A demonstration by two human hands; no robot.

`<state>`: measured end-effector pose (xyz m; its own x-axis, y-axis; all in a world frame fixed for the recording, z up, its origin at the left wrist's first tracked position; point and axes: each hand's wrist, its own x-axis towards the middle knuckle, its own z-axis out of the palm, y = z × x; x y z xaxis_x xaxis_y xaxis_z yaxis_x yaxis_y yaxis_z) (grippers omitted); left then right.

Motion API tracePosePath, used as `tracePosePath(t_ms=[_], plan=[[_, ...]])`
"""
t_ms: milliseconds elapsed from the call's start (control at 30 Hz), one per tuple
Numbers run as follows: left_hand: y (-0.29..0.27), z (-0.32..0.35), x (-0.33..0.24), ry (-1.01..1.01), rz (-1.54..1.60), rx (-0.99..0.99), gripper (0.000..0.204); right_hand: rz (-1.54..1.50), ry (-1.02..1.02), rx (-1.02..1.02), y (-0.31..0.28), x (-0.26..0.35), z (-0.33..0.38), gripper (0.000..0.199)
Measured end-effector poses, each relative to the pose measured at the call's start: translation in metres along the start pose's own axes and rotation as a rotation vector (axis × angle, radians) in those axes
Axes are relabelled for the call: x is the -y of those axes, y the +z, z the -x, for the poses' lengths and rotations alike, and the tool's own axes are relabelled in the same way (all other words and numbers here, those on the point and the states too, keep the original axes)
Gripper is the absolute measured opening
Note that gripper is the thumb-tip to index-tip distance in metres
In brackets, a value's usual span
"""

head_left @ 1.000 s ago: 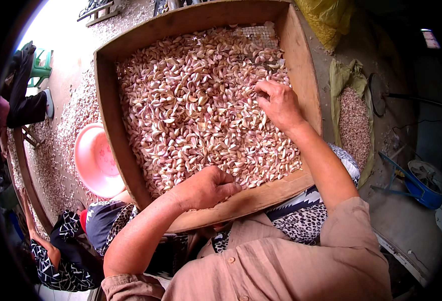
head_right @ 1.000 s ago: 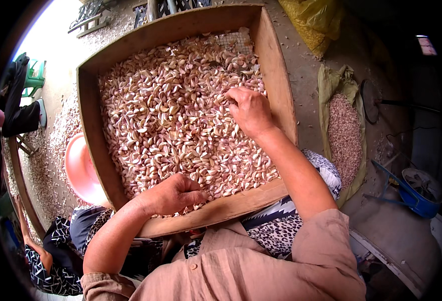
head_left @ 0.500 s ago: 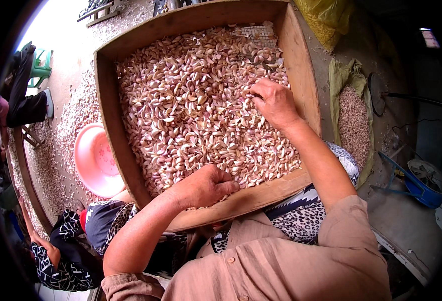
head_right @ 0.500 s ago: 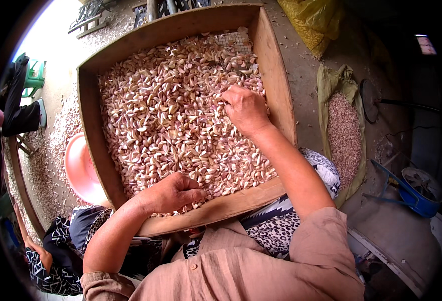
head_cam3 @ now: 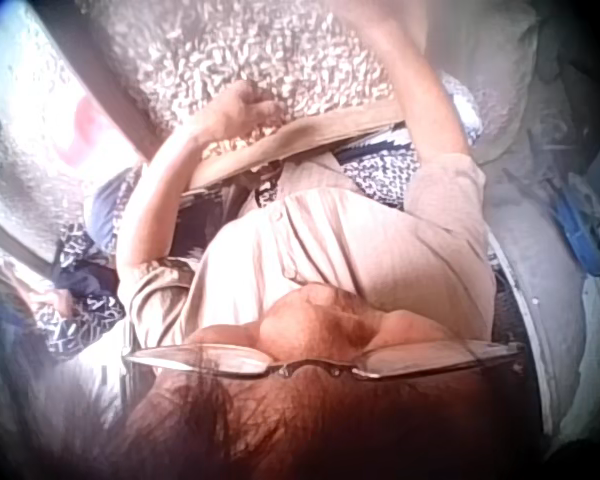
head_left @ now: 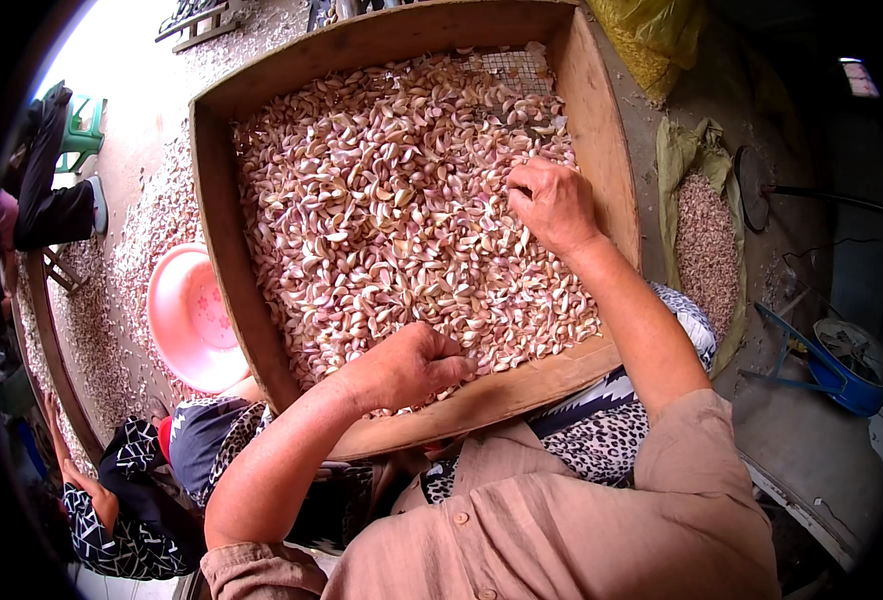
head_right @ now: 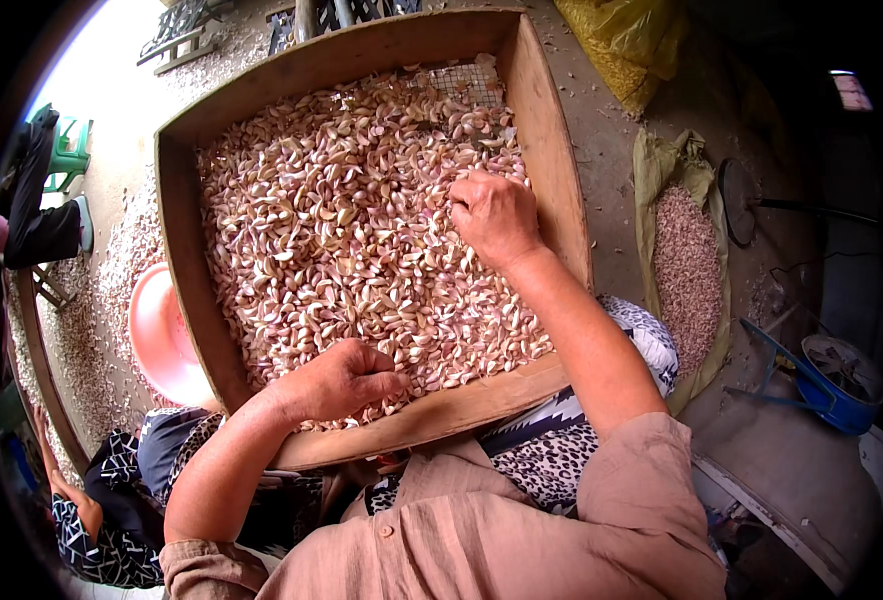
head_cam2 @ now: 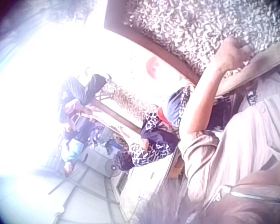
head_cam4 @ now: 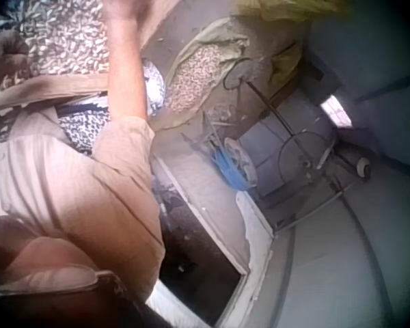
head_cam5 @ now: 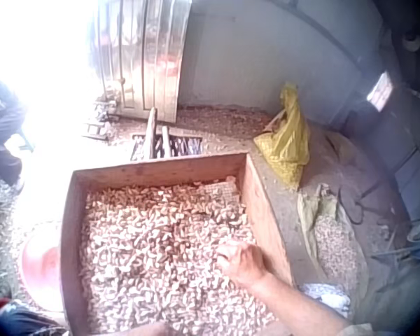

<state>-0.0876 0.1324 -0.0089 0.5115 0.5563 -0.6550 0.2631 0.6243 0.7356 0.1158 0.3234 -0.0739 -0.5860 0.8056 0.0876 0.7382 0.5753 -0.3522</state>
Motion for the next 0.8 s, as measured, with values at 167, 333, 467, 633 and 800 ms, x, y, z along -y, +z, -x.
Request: tracePosePath(t_ms=[167, 333, 467, 633, 800], plan=[[-0.0003, 0.001, -0.0007, 0.021, -0.018, -0.012, 0.04, -0.053, 0.002, 0.006, -0.001, -0.0003, 0.0, 0.006], [-0.0005, 0.0014, -0.0004, 0.023, -0.042, -0.032, 0.041, -0.035, -0.06, -0.006, 0.0019, -0.0031, 0.0008, 0.014], [-0.0012, 0.0019, -0.0028, 0.015, -0.047, -0.033, 0.041, -0.002, -0.125, 0.011, 0.0022, -0.0019, 0.0018, 0.014], [0.0002, 0.001, -0.0002, 0.019, -0.027, -0.037, 0.041, 0.065, -0.211, 0.006, 0.0033, -0.002, 0.0035, 0.014], [-0.0011, -0.0006, 0.0002, 0.029, -0.043, -0.026, 0.04, 0.06, -0.251, -0.021, 0.0005, 0.0012, 0.0023, 0.012]])
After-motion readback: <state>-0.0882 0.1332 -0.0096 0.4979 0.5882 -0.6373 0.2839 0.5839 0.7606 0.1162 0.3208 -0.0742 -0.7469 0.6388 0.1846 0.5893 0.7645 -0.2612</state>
